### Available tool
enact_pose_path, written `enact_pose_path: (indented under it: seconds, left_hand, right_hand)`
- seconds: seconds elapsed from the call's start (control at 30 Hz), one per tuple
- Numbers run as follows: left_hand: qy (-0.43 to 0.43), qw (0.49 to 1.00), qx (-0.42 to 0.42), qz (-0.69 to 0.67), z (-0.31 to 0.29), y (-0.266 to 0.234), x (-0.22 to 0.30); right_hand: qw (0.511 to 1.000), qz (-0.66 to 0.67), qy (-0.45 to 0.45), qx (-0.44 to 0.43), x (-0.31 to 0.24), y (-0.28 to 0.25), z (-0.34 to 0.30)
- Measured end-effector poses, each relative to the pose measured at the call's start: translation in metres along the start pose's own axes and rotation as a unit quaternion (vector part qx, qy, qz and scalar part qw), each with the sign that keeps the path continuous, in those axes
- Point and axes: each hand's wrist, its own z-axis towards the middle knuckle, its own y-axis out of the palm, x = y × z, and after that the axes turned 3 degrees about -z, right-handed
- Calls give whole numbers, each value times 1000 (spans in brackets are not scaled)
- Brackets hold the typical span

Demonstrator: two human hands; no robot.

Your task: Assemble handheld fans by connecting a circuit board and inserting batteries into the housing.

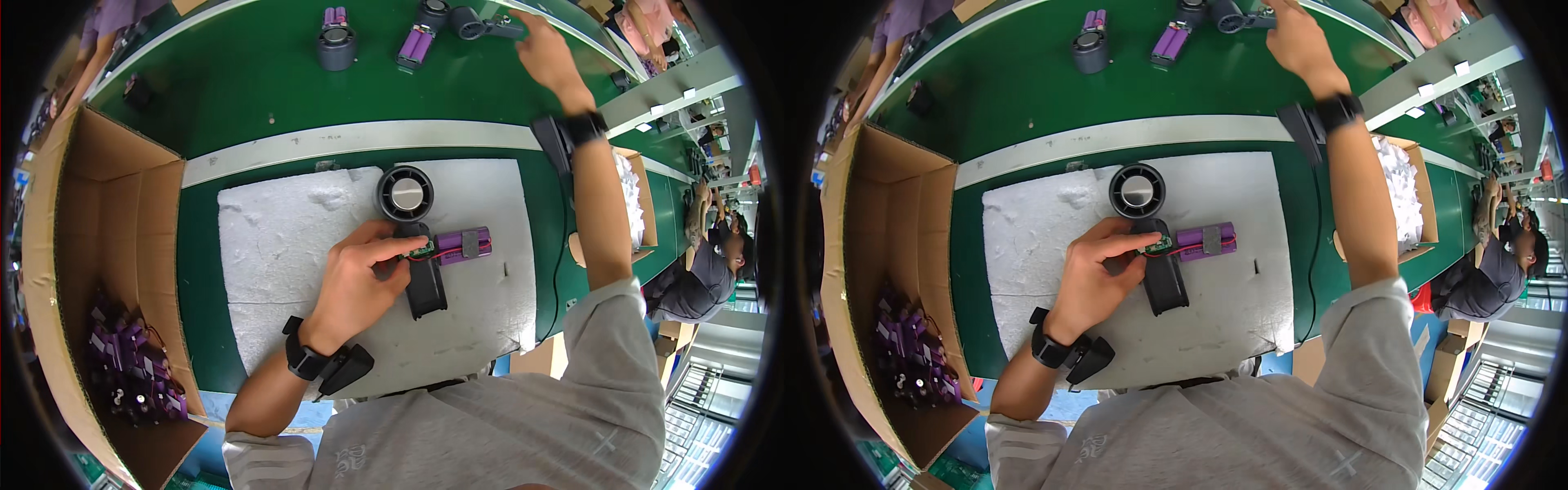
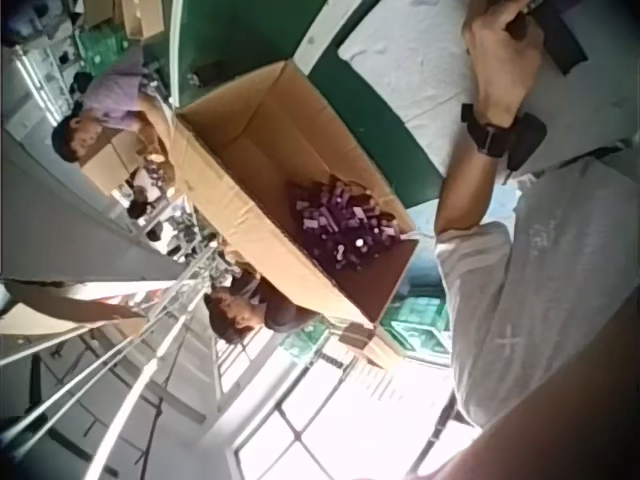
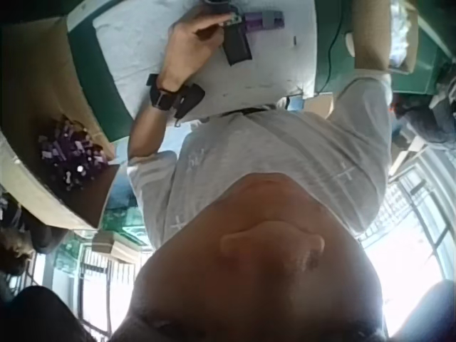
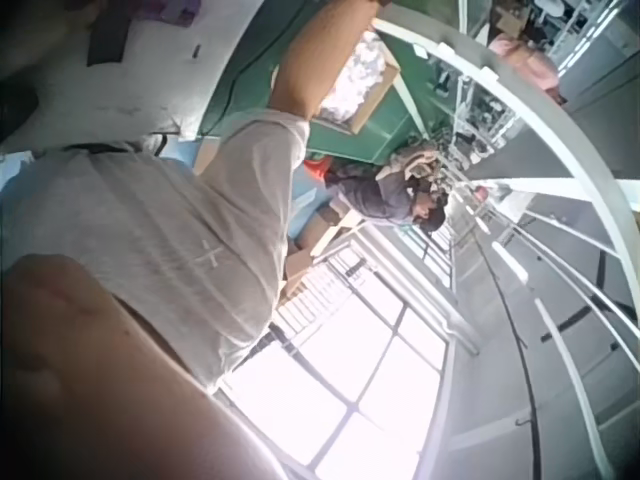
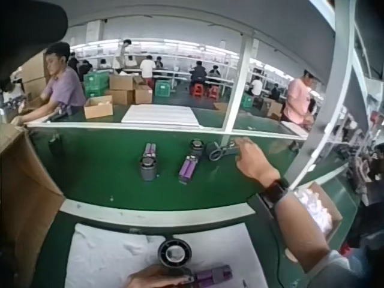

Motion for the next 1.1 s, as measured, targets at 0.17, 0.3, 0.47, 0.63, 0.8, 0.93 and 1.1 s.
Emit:
enact_pose_path:
  seconds: [0.17,0.3,0.47,0.63,0.8,0.93,1.1]
  left_hand:
    - [18,999,-29,-9,4,2,-2]
    - [10,1000,-11,-2,-5,-4,-5]
    - [19,1000,-15,-20,-2,-6,-5]
    - [14,1000,-10,-23,0,-4,-8]
    - [11,1000,-3,-24,-1,-1,-8]
    - [-11,1000,-17,-10,1,-1,-5]
    - [-16,1000,-8,3,-1,-2,-4]
  right_hand:
    - [982,-118,46,-144,88,84,47]
    - [935,-218,169,-222,-2,54,46]
    - [943,-90,170,-272,-17,18,6]
    - [948,22,153,-279,-56,-55,-93]
    - [928,-60,181,-319,-72,-99,-164]
    - [974,-73,131,-171,-114,-121,-190]
    - [935,277,-125,-182,-175,-75,-194]
